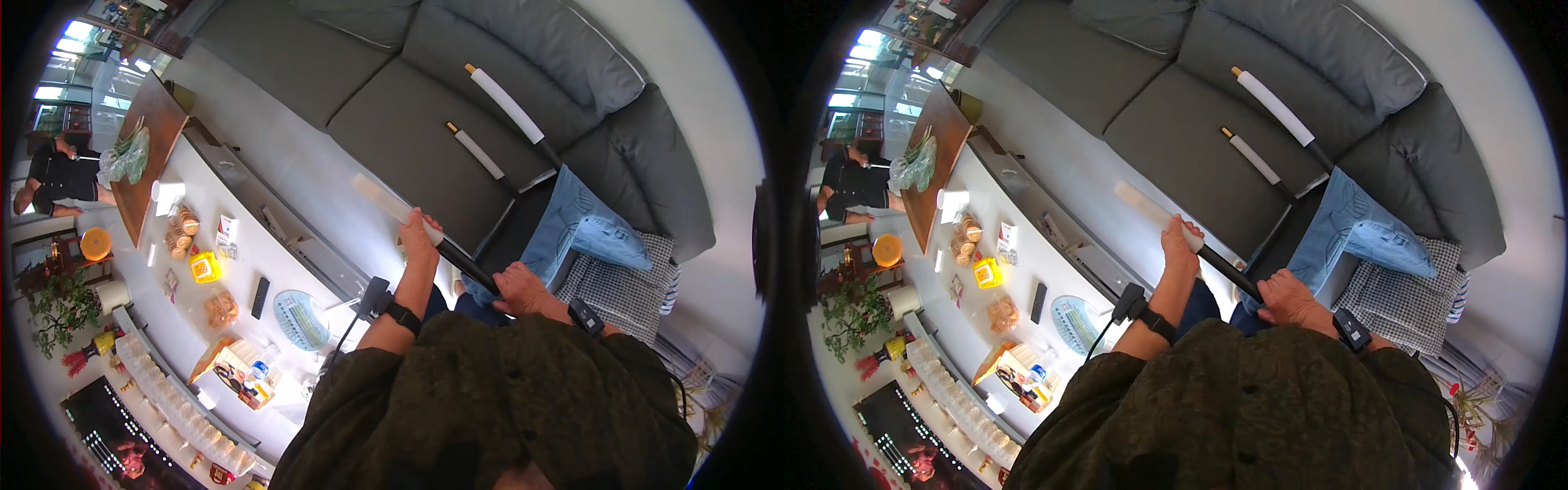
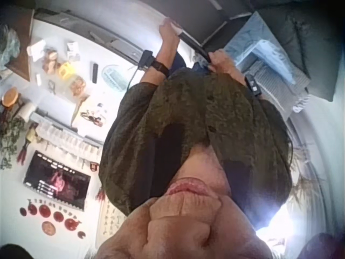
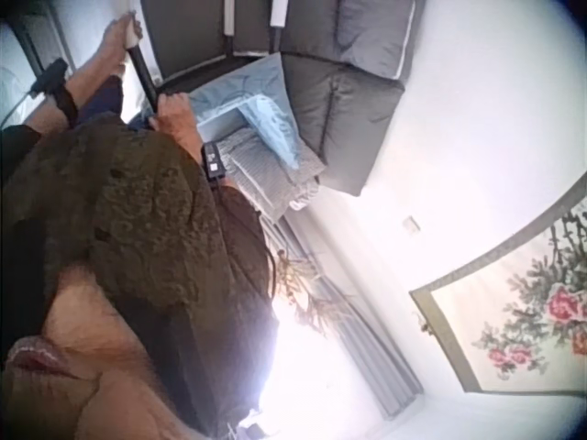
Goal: The recorder is assembling a small padded chair with a blue fabric cover and metal legs.
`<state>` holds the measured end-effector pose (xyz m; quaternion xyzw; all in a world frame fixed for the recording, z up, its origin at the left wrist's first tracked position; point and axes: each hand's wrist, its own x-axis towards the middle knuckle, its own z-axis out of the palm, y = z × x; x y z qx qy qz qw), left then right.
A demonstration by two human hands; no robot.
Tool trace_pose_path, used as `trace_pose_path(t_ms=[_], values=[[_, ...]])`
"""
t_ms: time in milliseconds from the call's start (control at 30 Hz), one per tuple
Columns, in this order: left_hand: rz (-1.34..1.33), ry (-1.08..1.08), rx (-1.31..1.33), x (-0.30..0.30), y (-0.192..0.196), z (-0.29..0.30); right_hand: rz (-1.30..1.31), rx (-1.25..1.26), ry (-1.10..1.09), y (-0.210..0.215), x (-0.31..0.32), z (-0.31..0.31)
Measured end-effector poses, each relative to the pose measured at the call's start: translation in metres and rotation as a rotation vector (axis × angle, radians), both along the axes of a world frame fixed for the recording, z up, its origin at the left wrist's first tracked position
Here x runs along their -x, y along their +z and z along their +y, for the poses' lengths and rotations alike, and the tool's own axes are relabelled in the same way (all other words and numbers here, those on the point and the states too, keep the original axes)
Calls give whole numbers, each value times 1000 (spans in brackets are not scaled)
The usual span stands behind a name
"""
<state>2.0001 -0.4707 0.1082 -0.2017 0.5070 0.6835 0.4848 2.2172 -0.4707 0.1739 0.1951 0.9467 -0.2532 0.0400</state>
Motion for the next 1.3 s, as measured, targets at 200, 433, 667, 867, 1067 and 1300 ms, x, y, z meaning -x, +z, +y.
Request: trace_pose_path(t_ms=[200,433,667,867,1067,1300], values=[[-9,-10,-10,-17,3,-8,-13,-11,-4,-1,0,0],[86,-36,28,-40,6,-18,59,-6,-7,-2,-1,1],[89,-211,-181,20,-17,-34,0,-3,-28,-1,-3,-4],[68,-89,-180,61,-2,0,-6,-8,-18,2,0,-3],[-6,-2,9,53,-1,19,3,-16,-22,5,0,0],[-28,-17,-14,52,-3,21,-26,8,-38,5,-1,0]])
